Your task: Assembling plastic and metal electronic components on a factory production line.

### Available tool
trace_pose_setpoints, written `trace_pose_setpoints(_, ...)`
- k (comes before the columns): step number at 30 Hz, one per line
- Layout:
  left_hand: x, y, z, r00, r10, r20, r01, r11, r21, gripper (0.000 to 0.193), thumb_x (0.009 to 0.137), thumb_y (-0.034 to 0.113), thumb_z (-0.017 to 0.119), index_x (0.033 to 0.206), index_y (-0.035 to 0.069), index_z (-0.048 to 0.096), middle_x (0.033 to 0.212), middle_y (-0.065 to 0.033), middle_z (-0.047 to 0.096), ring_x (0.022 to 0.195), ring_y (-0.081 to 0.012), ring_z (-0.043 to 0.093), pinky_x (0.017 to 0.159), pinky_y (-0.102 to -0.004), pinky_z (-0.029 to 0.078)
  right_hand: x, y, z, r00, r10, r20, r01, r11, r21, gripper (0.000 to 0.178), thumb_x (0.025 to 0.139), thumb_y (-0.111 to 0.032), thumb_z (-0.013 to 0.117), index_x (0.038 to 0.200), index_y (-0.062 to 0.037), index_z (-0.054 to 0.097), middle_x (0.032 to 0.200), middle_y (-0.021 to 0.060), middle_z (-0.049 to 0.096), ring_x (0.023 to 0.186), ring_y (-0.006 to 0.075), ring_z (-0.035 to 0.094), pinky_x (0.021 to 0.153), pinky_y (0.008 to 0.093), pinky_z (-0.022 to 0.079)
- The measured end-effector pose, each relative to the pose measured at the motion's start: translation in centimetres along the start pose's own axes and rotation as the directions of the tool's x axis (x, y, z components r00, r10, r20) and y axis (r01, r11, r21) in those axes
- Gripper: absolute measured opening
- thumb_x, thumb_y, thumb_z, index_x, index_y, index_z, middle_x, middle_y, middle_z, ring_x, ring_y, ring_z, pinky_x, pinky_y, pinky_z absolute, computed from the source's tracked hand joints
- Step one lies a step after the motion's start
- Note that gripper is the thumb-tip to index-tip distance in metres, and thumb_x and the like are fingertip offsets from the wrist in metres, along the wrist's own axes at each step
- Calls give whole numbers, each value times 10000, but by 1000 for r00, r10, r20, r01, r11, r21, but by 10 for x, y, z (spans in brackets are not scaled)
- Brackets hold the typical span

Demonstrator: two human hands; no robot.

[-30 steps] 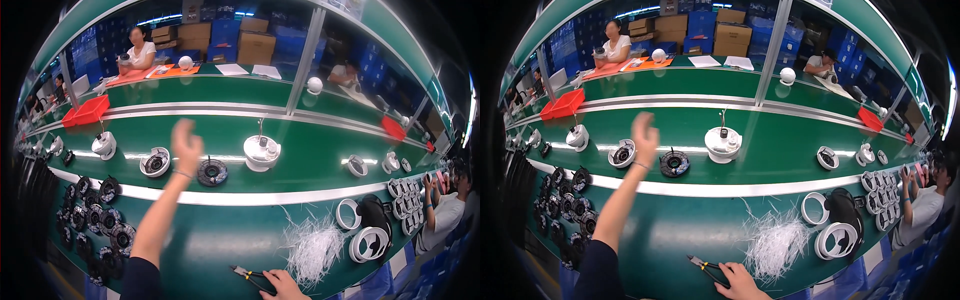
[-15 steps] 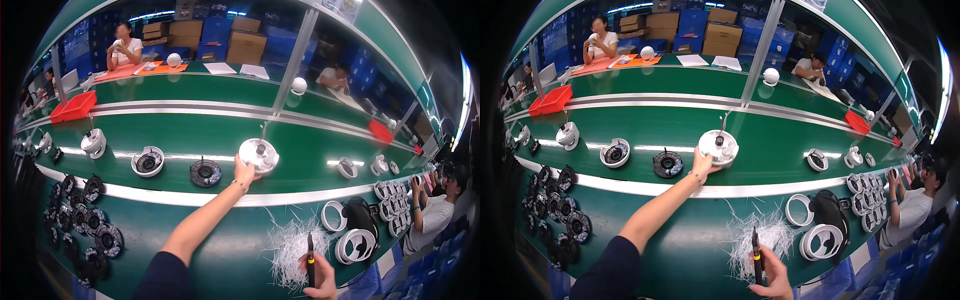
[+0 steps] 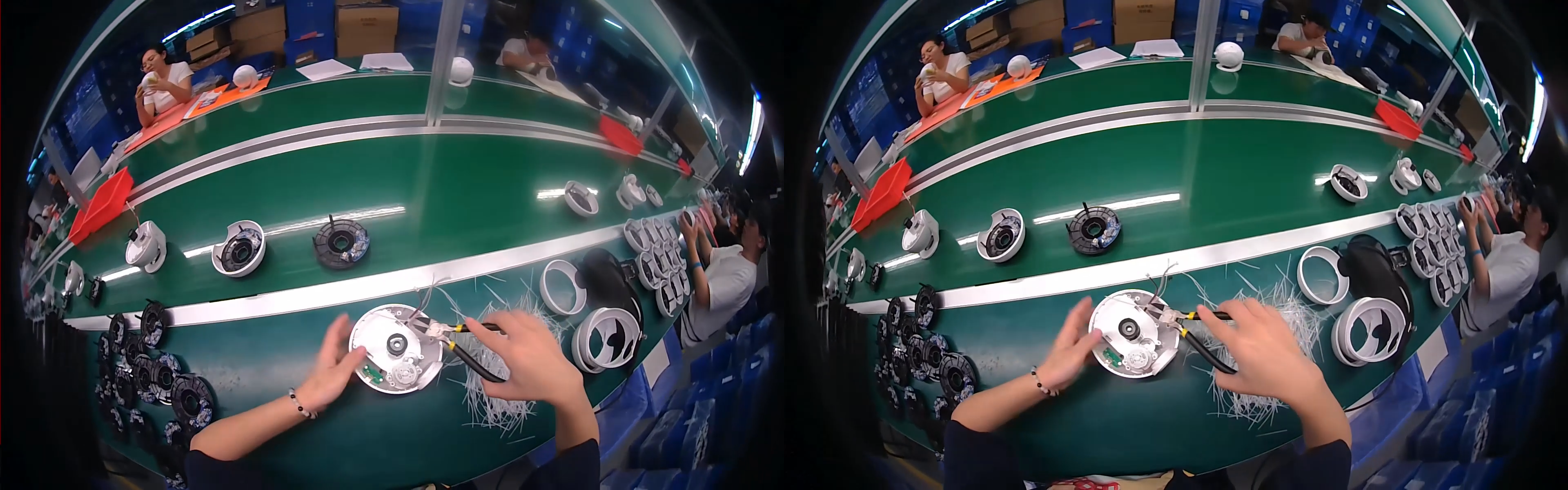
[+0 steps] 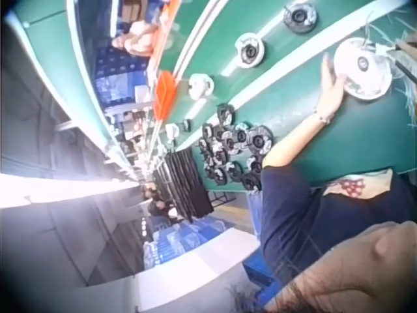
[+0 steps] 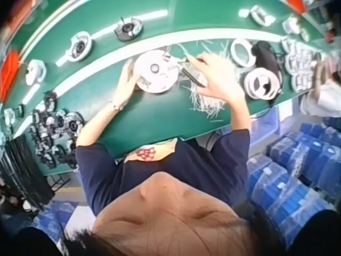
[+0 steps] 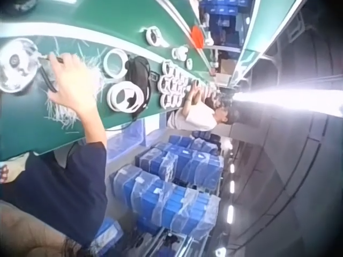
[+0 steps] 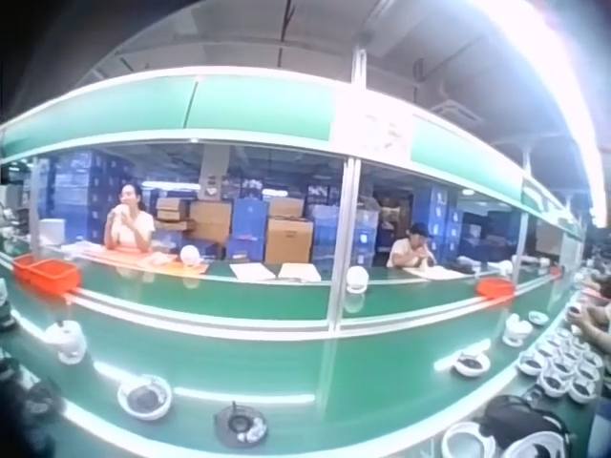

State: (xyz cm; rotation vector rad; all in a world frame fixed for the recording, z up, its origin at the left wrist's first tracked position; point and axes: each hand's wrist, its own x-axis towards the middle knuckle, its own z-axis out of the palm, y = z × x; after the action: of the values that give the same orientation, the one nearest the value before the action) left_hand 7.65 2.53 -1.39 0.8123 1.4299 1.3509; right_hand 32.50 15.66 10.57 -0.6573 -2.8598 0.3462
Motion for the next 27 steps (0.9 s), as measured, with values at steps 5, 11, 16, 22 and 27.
trace_pose_setpoints(5,33,50,3,944,302,133,-326,795,511,326,755,64,605,1071,30,530,1024,-109,549,905,-170,539,708,-263,481,7,-5,9,999,-20,45,26,992,-123,661,543,-244,690,1144,-51,496,962,105,508,807,264,496,696,356,417)
trace_pose_setpoints(11,37,55,14,872,469,141,-447,643,622,69,695,49,648,756,19,654,712,-78,621,659,-154,555,604,-260,446,12,-12,10,997,-35,73,45,989,-140,681,530,-201,707,1147,-13,492,920,91,512,804,242,503,682,349,424)
trace_pose_setpoints(16,36,57,14,852,490,184,-478,588,652,42,691,43,644,728,23,652,685,-77,622,648,-160,551,607,-263,438,9,-11,10,991,5,136,8,995,-97,627,559,-169,687,1133,-7,496,911,88,537,739,245,548,631,337,474)
trace_pose_setpoints(22,30,83,-1,658,753,-30,-667,600,441,50,739,-42,578,778,-15,594,738,-73,561,695,-156,513,599,-247,417,-28,15,-8,983,33,-178,13,968,250,615,538,-148,674,1114,2,517,988,123,586,731,205,573,619,265,474)
trace_pose_setpoints(27,17,120,69,557,722,410,-830,489,267,396,637,19,685,1023,13,594,962,-132,603,905,-268,559,730,-313,460,-45,8,19,554,514,-655,286,621,730,766,610,-278,646,1250,35,364,1084,177,470,681,130,468,518,194,362)
